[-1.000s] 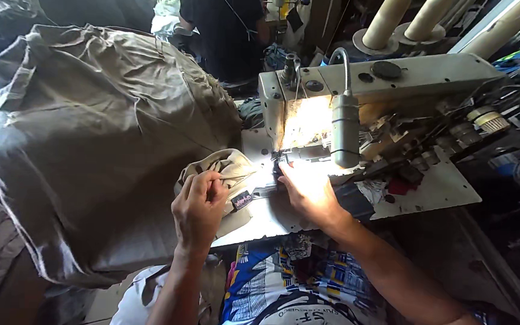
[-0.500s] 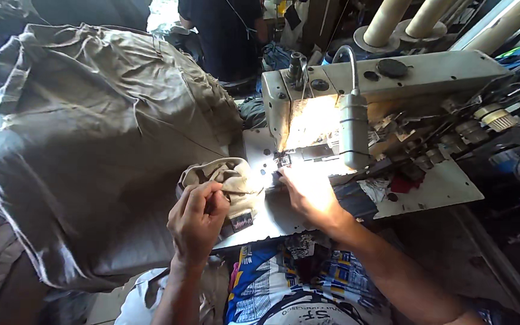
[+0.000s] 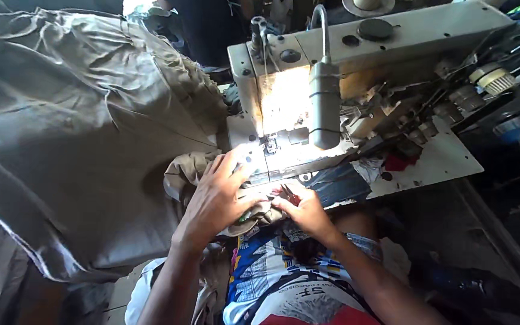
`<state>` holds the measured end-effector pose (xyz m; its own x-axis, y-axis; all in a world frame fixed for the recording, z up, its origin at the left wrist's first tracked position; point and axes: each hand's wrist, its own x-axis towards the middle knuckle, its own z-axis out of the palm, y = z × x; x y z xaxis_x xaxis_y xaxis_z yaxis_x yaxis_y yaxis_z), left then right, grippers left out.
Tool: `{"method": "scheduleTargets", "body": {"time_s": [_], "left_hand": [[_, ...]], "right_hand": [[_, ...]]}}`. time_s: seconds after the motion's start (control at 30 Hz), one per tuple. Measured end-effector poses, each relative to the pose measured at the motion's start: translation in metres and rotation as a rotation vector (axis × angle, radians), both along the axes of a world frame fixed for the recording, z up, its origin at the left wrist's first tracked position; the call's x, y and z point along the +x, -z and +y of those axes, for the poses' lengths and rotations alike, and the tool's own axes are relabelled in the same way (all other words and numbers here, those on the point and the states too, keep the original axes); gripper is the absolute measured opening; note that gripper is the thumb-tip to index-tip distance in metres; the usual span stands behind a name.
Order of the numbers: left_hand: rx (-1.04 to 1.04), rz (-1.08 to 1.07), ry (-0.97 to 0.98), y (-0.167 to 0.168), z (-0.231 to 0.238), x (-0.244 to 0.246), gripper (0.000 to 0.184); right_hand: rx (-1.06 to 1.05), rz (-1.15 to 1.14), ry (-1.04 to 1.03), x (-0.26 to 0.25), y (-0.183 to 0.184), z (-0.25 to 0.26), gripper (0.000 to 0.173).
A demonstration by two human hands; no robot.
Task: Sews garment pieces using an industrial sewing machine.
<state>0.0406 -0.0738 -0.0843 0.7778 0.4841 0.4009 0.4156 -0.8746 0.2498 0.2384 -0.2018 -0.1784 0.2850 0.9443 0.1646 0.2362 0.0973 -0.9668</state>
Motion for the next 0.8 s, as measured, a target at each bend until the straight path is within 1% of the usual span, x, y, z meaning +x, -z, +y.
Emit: {"method": "scheduleTargets", "body": {"time_s": [0.1,0.17,0.23,0.27,0.33,0.37,0.4,0.47,0.6,0.8], "left_hand": [[-0.035,0.046,0.058,0.011,-0.007,-0.004,0.051],[-0.062,0.061,0.061,0.02,-0.008,-0.008,0.037],[-0.169,-0.052,0.079,0.019,-0.013,-0.011,0.015],[-0.268,-0.138,0.104,0.013,-0.017,-0.012,0.009],[-0.499,-0.321,0.123,-0.004,-0.025,-0.012,0.009],[-0.602,-0.394,0.085,-0.01,-0.028,-0.011,0.009],[-0.675,-0.46,0.027,-0.015,-0.029,-0.01,0.007],[-0.754,-0.567,-0.06,-0.018,-0.024,-0.008,0.003],[-0.731,-0.636,-0.192,-0.007,-0.012,-0.01,0.003],[-0.689,-0.671,-0.294,0.012,-0.009,-0.004,0.008]], "right_hand": [[-0.006,0.137,-0.113,-0.004,0.003,-0.003,0.018],[0.047,0.22,-0.124,-0.004,-0.001,-0.003,0.015],[0.14,0.275,-0.179,0.002,-0.018,0.0,0.016],[0.178,0.28,-0.21,0.004,-0.028,0.003,0.015],[0.2,0.254,-0.264,0.007,-0.043,0.007,0.013],[0.178,0.243,-0.308,0.007,-0.046,0.008,0.016],[0.15,0.243,-0.352,0.005,-0.046,0.01,0.019],[0.102,0.281,-0.386,0.002,-0.037,0.011,0.02],[0.136,0.372,-0.237,0.007,-0.024,0.012,0.01],[0.149,0.329,-0.184,0.011,-0.023,0.009,0.01]]}}
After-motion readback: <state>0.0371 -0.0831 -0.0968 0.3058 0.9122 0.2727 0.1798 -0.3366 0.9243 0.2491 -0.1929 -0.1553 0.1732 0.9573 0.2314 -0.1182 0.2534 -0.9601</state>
